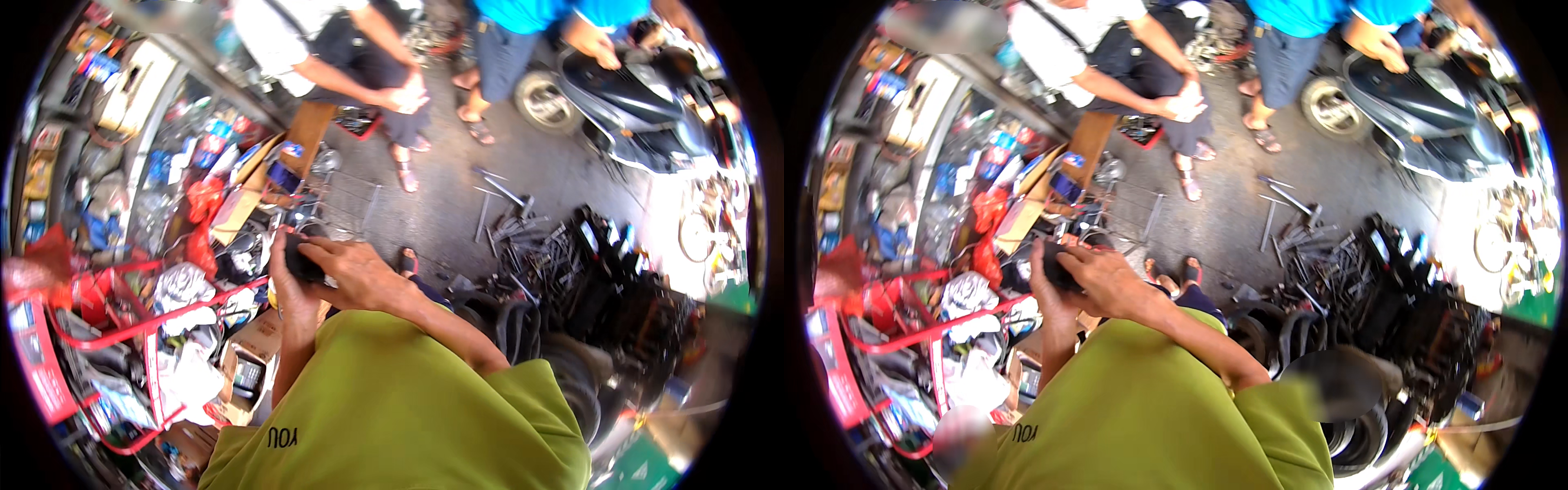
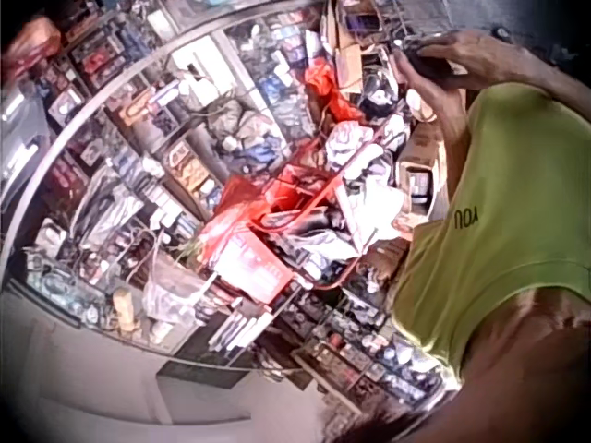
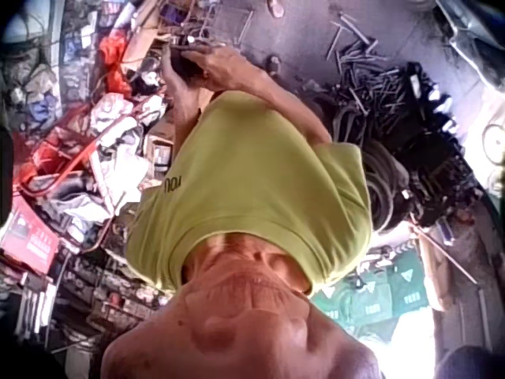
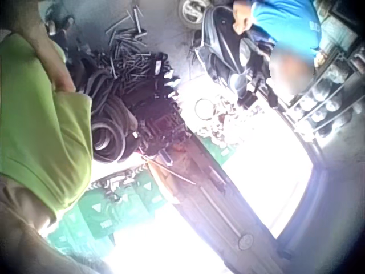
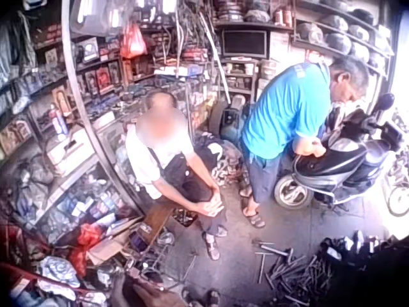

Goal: The person retrieves a motorcycle mirror and a screwdriver from a cluttered workbench, then walks to a red motorcycle parked outside. They use the screwdriver to remove the existing mirror from the handlebar and install the new mirror, tightening it into place.

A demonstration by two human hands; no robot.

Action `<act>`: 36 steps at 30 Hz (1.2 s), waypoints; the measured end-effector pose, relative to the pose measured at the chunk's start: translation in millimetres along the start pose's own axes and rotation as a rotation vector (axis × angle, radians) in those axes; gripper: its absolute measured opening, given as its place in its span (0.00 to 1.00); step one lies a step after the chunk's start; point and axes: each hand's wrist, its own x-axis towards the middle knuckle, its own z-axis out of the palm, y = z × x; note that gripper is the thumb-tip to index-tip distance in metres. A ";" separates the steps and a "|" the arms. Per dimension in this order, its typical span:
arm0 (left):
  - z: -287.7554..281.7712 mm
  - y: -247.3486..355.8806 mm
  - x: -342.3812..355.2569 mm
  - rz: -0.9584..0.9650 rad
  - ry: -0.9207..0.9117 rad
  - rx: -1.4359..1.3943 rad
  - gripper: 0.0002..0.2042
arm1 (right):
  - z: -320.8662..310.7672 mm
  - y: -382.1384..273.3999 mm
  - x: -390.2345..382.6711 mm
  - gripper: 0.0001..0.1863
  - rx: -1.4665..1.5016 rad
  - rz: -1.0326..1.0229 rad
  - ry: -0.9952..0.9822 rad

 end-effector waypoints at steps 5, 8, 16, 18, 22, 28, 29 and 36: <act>-10.0 -6.2 -14.0 0.070 0.015 -0.064 0.12 | 9.2 -4.7 -0.2 0.31 -0.085 -0.016 -0.017; -7.6 -16.0 -19.4 0.205 0.049 0.003 0.13 | 16.9 -4.8 -4.0 0.32 -0.084 0.085 -0.023; 23.8 -35.6 -44.1 0.399 -0.086 0.295 0.27 | 21.9 18.2 -24.4 0.30 0.055 0.154 0.240; 17.7 -34.7 -40.7 0.306 -0.205 0.181 0.29 | 19.8 18.8 -17.1 0.30 0.059 0.083 0.269; 2.0 -29.8 -23.8 0.045 -0.270 0.076 0.28 | 15.6 22.1 -8.3 0.31 -0.126 0.020 0.353; -21.9 -19.0 -45.0 0.091 -0.067 -0.117 0.29 | 32.4 17.4 5.0 0.36 -0.203 -0.142 0.036; -38.0 -26.1 -45.4 0.062 -0.011 -0.150 0.34 | 41.3 16.5 2.6 0.37 -0.183 -0.112 -0.063; -132.0 -13.4 -136.2 0.257 0.407 -0.094 0.50 | 136.6 -38.1 -10.8 0.33 -0.045 -0.509 -0.490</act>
